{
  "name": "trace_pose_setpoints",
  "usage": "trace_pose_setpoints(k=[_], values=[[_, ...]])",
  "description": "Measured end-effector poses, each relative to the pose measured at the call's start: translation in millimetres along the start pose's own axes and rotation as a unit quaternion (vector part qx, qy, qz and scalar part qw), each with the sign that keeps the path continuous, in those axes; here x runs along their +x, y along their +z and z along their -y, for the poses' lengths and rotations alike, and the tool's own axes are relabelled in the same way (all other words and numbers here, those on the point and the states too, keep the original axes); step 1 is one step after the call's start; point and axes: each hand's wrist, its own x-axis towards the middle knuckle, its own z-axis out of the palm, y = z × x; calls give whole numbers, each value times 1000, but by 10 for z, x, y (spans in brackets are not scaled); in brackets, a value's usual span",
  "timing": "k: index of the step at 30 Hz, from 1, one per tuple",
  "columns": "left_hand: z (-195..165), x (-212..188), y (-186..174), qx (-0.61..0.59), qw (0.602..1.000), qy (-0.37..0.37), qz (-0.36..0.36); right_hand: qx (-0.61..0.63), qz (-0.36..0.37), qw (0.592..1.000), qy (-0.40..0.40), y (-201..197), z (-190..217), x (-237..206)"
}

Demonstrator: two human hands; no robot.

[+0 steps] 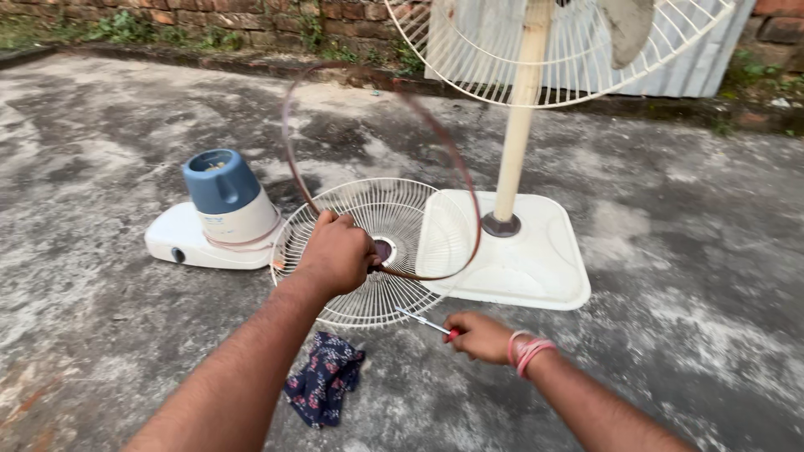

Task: The person services a pedestal fan on the ground. They unscrew the guard clip with a screwdriver, detach the outer trim ring from the fan grille, set the ring aside, and then wipe the grille wires with a cloth, working around the guard.

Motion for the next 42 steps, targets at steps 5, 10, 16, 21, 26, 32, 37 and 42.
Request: trace_pose_setpoints(k=[5, 10, 16, 21, 26, 32, 37, 42], values=[[377, 115, -319, 51, 995, 82, -22, 43, -105, 993, -9, 148, 272, 387], [902, 84, -607, 35, 995, 55, -74, 156, -161, 974, -22, 170, 711, 822], [1548, -471, -219, -2, 968, -41, -248, 241, -145, 952, -121, 472, 1259, 1618], [1962, -929, 717, -33, 904, -229, -360, 154, -151, 961, -172, 970, 1467, 2446], [2508, -1301, 1748, -60, 818, -417, -392, 35, -167, 972, -160, 1642, 1281, 3096], [3094, -1360, 2816, -45, 744, -585, -321, -46, -143, 985, -81, 2375, 807, 3798], [3050, -1218, 3336, -152, 707, -669, -173, -85, -137, 983, -86, 2704, 471, 4119], [2974, -1059, 3803, -227, 766, -583, -148, -70, -114, 987, -86, 2928, 323, 4256]])
